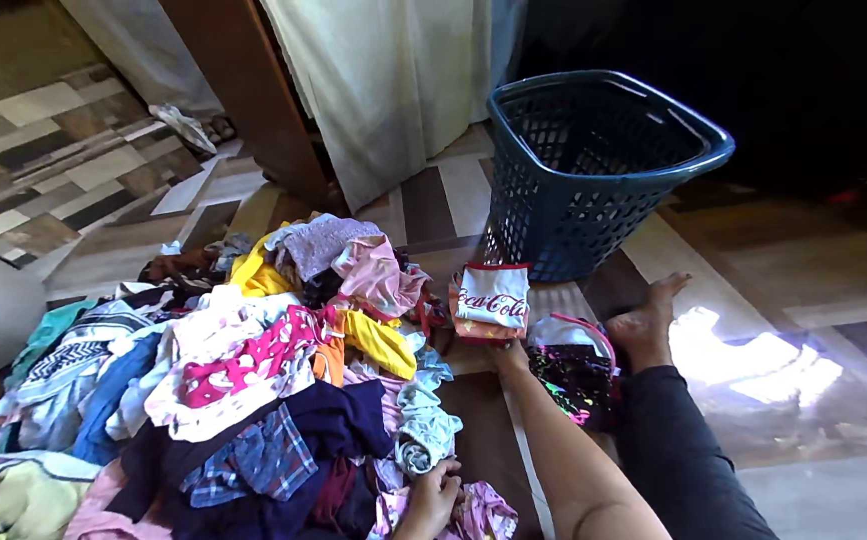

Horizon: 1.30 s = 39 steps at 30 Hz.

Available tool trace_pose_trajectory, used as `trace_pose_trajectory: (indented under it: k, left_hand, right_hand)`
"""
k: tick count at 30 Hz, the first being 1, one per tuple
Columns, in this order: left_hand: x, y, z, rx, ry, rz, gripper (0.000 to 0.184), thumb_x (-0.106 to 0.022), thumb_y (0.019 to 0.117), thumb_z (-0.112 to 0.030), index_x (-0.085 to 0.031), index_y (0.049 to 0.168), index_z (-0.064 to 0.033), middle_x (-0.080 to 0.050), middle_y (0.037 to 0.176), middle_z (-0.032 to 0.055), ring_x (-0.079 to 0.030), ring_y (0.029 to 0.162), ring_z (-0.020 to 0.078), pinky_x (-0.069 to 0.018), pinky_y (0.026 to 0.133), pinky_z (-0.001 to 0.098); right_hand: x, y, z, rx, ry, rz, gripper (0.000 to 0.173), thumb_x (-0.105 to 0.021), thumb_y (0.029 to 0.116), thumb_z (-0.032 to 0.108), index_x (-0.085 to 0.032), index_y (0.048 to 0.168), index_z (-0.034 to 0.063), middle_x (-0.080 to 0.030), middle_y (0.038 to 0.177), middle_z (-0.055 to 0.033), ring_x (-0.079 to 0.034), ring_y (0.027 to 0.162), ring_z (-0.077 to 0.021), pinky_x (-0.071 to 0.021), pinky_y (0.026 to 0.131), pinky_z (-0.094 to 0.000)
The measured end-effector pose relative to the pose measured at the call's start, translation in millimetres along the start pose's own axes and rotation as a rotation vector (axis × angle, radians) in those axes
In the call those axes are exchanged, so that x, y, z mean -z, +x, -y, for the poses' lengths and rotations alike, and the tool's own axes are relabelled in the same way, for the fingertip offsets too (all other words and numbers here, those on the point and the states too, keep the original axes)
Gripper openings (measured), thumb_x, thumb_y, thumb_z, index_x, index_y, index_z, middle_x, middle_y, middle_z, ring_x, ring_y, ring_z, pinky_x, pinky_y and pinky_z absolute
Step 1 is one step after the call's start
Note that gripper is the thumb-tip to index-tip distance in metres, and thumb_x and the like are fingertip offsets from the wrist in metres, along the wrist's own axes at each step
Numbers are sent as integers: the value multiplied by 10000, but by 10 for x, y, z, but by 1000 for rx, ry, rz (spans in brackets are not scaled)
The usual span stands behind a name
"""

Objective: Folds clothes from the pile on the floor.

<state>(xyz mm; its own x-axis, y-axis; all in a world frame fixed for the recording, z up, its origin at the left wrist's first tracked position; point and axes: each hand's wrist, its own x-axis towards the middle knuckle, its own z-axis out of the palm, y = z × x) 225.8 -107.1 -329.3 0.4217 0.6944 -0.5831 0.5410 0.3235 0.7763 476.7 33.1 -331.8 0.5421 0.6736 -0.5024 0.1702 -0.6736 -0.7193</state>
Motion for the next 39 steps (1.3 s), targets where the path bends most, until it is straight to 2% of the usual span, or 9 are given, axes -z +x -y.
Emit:
trace_pose_trajectory:
  k: [5,9,12,22,26,31,34,37,39]
  left_hand:
    - [-4,30,0,35,-9,6,351,-468,1076,-168,-564,1377,-14,-699,902,96,-642,658,139,-553,633,321]
    - [0,37,-12,48,-17,-1,345,-466,1078,-166,-571,1369,-12,-702,891,92,-631,626,127,-546,609,307]
    - [-14,42,-11,39,-51,-6,334,-470,1075,-153,-578,1351,1,-701,872,93,-637,623,127,-552,606,307]
    - [-23,26,-55,64,-56,-18,334,-463,1079,-143,-560,1370,-11,-696,875,81,-617,590,114,-533,567,292]
    - [-1,-50,-283,32,-244,-117,312,-446,1078,-104,-557,1326,49,-703,958,133,-677,700,158,-577,648,324]
    - [574,96,-1190,-267,-295,-353,336,-439,1067,-90,-512,1332,104,-649,1143,196,-679,884,207,-579,785,364]
    - [1155,491,-1687,-364,-103,-632,385,-517,1039,-70,-486,1393,78,-576,1332,256,-666,1027,285,-569,862,425]
    - [1688,941,-1923,-353,240,-830,705,-662,960,-117,-312,1559,7,-360,1569,278,-506,1343,408,-461,1069,548]
    - [1885,1100,-2026,-225,464,-863,916,-751,913,-217,-191,1616,-41,-190,1642,297,-503,1322,497,-472,1027,616]
  right_hand:
    - [80,-105,246,21,-381,26,468,-519,1063,267,-532,1434,-18,-536,1468,-238,-495,1391,-384,-394,1140,-553]
    - [121,-88,242,52,-436,97,452,-509,1068,260,-543,1436,-1,-524,1482,-239,-475,1405,-397,-376,1145,-575]
    - [106,-145,43,128,-415,116,474,-577,1029,252,-545,1436,10,-541,1458,-245,-495,1380,-406,-387,1128,-600]
    - [197,-989,-693,241,-512,278,433,-553,1038,244,-580,1408,20,-583,1419,-231,-525,1362,-384,-394,1130,-605]
    - [216,-1120,-868,197,-494,263,445,-579,1022,251,-588,1393,5,-607,1381,-245,-556,1325,-403,-417,1111,-598]
    - [262,-1021,-940,264,-483,298,530,-693,966,338,-615,1351,-19,-644,1319,-259,-590,1279,-423,-421,1099,-612]
    - [262,-978,-944,269,-467,291,554,-763,913,322,-634,1335,-13,-648,1317,-257,-586,1285,-426,-415,1101,-626]
    - [188,-897,-1012,288,-429,252,569,-785,888,340,-648,1323,-1,-659,1308,-238,-587,1289,-400,-414,1110,-609]
    - [158,-842,-1083,334,-390,228,562,-805,868,329,-665,1293,-11,-675,1277,-237,-604,1265,-397,-426,1100,-604]
